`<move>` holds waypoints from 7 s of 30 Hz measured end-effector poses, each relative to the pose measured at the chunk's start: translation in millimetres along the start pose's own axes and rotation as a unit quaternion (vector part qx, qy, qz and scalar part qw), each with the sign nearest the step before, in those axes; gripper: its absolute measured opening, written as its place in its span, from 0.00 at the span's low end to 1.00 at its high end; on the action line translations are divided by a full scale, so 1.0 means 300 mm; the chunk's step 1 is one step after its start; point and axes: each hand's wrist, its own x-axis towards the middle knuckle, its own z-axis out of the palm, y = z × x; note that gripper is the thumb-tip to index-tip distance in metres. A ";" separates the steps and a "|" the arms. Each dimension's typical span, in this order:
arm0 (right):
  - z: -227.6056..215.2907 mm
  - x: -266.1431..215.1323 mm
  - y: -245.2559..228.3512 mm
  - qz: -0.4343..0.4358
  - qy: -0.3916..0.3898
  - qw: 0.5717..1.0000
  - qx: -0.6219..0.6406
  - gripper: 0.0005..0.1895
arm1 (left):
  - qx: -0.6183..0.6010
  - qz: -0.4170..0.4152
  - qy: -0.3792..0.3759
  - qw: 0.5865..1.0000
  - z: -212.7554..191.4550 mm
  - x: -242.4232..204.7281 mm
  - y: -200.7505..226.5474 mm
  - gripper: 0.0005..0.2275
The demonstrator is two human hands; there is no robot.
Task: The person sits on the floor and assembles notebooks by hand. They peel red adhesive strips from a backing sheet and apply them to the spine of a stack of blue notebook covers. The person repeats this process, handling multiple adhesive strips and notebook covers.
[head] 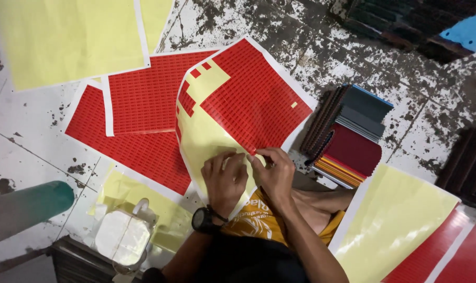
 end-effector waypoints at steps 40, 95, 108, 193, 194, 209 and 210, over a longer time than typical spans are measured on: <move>0.026 0.046 0.000 0.006 -0.073 0.996 -0.048 0.24 | -0.415 -0.243 0.021 0.876 -0.084 0.096 0.085 0.21; 0.096 0.054 0.066 0.012 -0.095 0.995 -0.038 0.22 | -0.400 -0.193 0.078 0.892 -0.029 0.119 0.022 0.26; 0.114 0.035 0.104 -0.182 -0.046 0.973 -0.131 0.17 | -0.386 -0.170 0.088 0.902 0.005 0.093 -0.005 0.25; -0.898 0.302 0.048 -0.076 -0.057 0.995 -0.013 0.05 | -0.453 0.094 -0.368 0.806 0.226 0.495 0.735 0.20; -0.895 0.314 0.079 -0.079 -0.044 0.995 -0.037 0.05 | -0.451 0.090 -0.354 0.814 0.233 0.499 0.729 0.21; -0.648 0.638 0.306 -0.011 -0.131 0.988 -0.078 0.05 | -0.166 0.253 -0.182 0.936 0.517 0.639 0.460 0.10; -0.639 0.644 0.332 -0.006 -0.135 0.987 -0.086 0.05 | -0.153 0.259 -0.178 0.937 0.527 0.631 0.457 0.09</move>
